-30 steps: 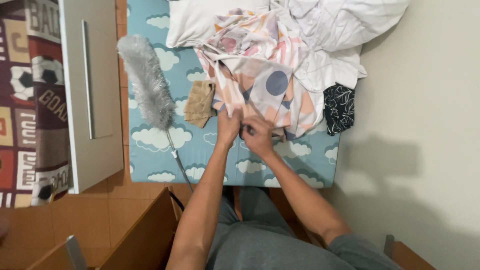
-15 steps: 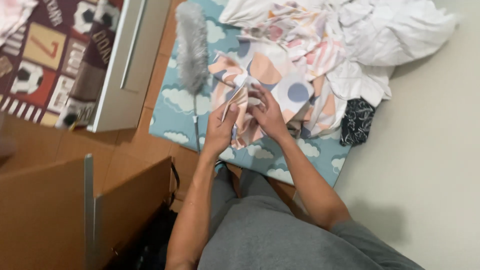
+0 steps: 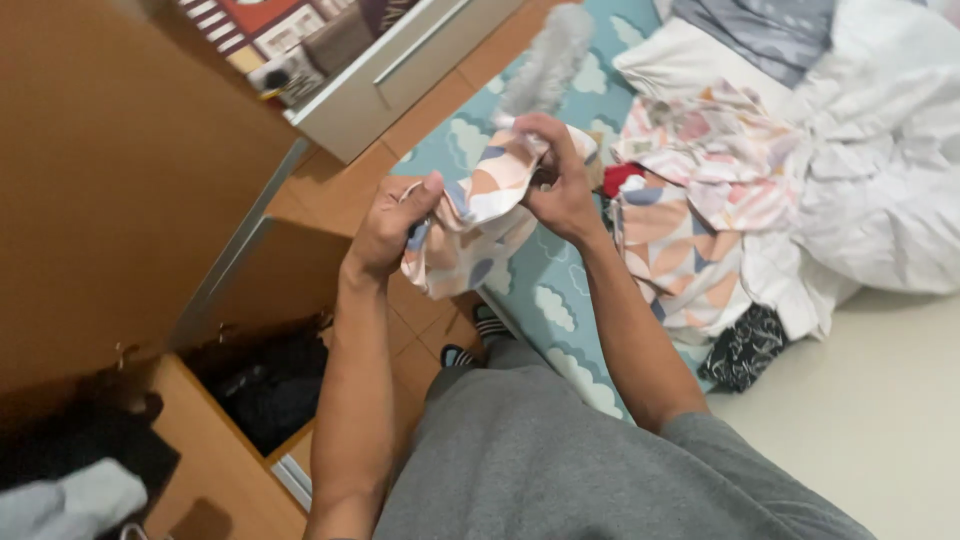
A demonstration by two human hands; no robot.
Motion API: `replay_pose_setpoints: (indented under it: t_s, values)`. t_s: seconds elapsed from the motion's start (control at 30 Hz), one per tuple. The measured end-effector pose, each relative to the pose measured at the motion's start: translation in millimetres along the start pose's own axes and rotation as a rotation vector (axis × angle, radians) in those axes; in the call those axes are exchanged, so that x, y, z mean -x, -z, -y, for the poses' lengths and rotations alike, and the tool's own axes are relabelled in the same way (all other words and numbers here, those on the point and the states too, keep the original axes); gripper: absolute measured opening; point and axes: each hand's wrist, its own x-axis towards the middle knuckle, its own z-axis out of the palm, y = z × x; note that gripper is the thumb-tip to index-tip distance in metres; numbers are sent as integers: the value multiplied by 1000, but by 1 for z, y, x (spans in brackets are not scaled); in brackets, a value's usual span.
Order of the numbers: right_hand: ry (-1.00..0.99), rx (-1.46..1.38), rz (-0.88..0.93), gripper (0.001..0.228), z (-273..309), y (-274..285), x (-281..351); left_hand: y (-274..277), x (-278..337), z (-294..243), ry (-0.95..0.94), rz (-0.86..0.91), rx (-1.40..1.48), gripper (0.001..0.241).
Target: Fold patterned pillowcases and stack them neatly on a wardrobe shelf.
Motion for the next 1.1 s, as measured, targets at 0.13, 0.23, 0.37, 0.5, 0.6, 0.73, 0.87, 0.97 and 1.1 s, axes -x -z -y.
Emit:
replay_pose_setpoints:
  t_s: [0.13, 0.23, 0.37, 0.5, 0.6, 0.73, 0.87, 0.97, 1.1]
  values:
    - [193, 186, 196, 51, 5, -54, 4, 33, 63, 4, -63, -196, 3, 42]
    - [225, 214, 396, 34, 21, -97, 9, 44, 114, -2, -123, -342, -43, 37]
    - [290, 381, 566, 21, 30, -135, 15, 52, 178, -6, -116, -650, -227, 34]
    - [464, 482, 643, 17, 49, -187, 30, 51, 234, 5, -176, -1024, -512, 27]
    - [760, 405, 724, 15, 85, -242, 55, 24, 267, -3, -349, -1205, -903, 20]
    - [-35, 235, 585, 35, 51, -283, 69, -11, 289, -11, -521, -1263, -1078, 25]
    - [-17, -40, 600, 36, 55, -327, 83, -20, 300, -5, -448, -1189, -878, 39]
    - [-222, -284, 790, 30, 52, -349, 86, -20, 311, -5, -312, -1261, -777, 52]
    - [-407, -480, 1084, 27, 50, -366, 84, -29, 336, -17, -123, -1495, -656, 31]
